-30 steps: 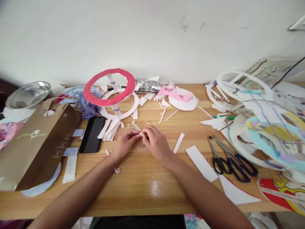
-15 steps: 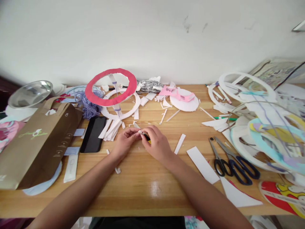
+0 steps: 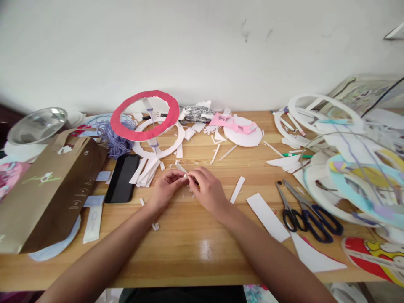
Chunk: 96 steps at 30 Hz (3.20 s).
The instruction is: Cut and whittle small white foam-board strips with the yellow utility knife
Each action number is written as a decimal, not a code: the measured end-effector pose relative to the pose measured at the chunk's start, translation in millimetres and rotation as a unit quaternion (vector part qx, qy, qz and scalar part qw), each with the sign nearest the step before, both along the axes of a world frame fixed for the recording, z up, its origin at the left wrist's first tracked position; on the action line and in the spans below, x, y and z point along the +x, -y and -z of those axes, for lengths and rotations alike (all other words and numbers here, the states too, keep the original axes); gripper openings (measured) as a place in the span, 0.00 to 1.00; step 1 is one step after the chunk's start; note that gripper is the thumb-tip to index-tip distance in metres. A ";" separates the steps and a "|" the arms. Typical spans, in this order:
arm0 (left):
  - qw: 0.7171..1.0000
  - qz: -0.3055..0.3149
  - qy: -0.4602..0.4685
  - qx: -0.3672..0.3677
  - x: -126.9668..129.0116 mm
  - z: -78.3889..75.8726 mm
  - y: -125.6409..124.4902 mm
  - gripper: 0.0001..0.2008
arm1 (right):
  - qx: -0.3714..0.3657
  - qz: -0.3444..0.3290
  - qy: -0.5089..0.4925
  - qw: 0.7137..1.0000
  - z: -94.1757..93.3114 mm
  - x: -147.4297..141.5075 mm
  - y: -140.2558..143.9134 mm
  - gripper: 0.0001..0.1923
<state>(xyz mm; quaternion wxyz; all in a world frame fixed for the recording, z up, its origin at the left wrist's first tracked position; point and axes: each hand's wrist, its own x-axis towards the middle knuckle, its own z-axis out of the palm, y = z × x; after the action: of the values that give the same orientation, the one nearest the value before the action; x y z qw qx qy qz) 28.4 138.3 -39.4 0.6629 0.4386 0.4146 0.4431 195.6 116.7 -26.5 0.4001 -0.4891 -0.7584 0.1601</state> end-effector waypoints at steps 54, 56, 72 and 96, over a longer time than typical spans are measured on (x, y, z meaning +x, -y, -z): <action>0.999 0.020 0.031 -0.019 -6.2 -4.0 -3.2 0.13 | -0.014 -0.070 -0.098 0.993 -0.1 4.0 -4.2 0.07; 1.000 0.014 0.013 -0.010 -6.0 -5.7 -3.3 0.13 | -0.030 -0.070 -0.104 0.992 0.7 4.2 -4.1 0.05; 0.998 0.044 -0.033 0.028 -6.2 -6.6 -2.9 0.11 | -0.043 -0.073 -0.117 0.990 0.4 4.7 -5.9 0.07; 0.994 0.019 -0.035 0.101 -3.2 -9.8 5.8 0.12 | -0.110 -0.100 -0.182 0.972 -2.4 6.5 -6.7 0.08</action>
<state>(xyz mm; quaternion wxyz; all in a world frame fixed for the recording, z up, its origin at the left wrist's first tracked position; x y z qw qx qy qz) 25.2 132.5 -29.6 0.6088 0.5262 0.3825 0.4540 202.2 123.4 -24.2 0.4572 -0.4142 -0.6955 0.3683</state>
